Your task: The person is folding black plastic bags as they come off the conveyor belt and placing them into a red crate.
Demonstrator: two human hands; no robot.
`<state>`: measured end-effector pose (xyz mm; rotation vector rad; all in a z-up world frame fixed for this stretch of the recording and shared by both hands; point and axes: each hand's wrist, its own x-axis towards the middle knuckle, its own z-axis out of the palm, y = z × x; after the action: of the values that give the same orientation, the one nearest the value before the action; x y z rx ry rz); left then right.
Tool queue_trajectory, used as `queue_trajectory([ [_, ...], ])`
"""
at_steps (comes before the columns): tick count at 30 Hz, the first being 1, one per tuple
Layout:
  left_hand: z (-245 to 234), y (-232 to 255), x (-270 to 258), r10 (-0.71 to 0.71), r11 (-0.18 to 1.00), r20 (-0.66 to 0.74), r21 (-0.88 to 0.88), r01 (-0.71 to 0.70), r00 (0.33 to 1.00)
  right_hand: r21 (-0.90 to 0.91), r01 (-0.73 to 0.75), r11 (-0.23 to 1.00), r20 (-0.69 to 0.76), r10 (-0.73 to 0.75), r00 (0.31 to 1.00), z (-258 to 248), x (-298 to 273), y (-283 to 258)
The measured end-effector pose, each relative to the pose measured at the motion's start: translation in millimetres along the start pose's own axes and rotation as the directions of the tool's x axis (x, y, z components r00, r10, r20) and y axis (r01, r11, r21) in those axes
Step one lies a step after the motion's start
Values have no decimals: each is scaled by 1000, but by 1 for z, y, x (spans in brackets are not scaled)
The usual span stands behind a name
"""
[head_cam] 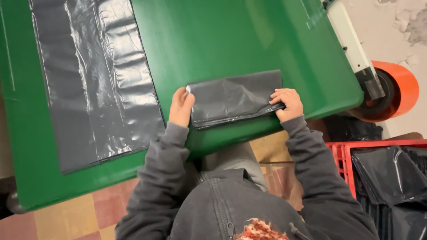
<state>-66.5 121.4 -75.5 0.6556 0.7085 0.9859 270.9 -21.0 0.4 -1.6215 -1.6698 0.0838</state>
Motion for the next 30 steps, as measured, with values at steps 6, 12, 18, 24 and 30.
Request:
queue_trajectory([
  [6,64,72,-91,504,-7,502,816,-578,703,-116,12,993,196,11,980,-19,8,-18],
  [12,54,42,-72,-47,-708,806,390,-589,590,-80,296,952,325,-256,910,18,6,-112],
  [18,119,72,-33,-559,-222,511,667,-711,653,173,304,937,273,-342,899,59,-43,-89],
  [24,80,4,66,-575,584,364,810,56,732,574,-658,487,381,553,741,84,-97,29],
  [30,90,-8,73,-56,295,501,835,-465,863,761,-601,-244,580,670,463,26,11,-63],
])
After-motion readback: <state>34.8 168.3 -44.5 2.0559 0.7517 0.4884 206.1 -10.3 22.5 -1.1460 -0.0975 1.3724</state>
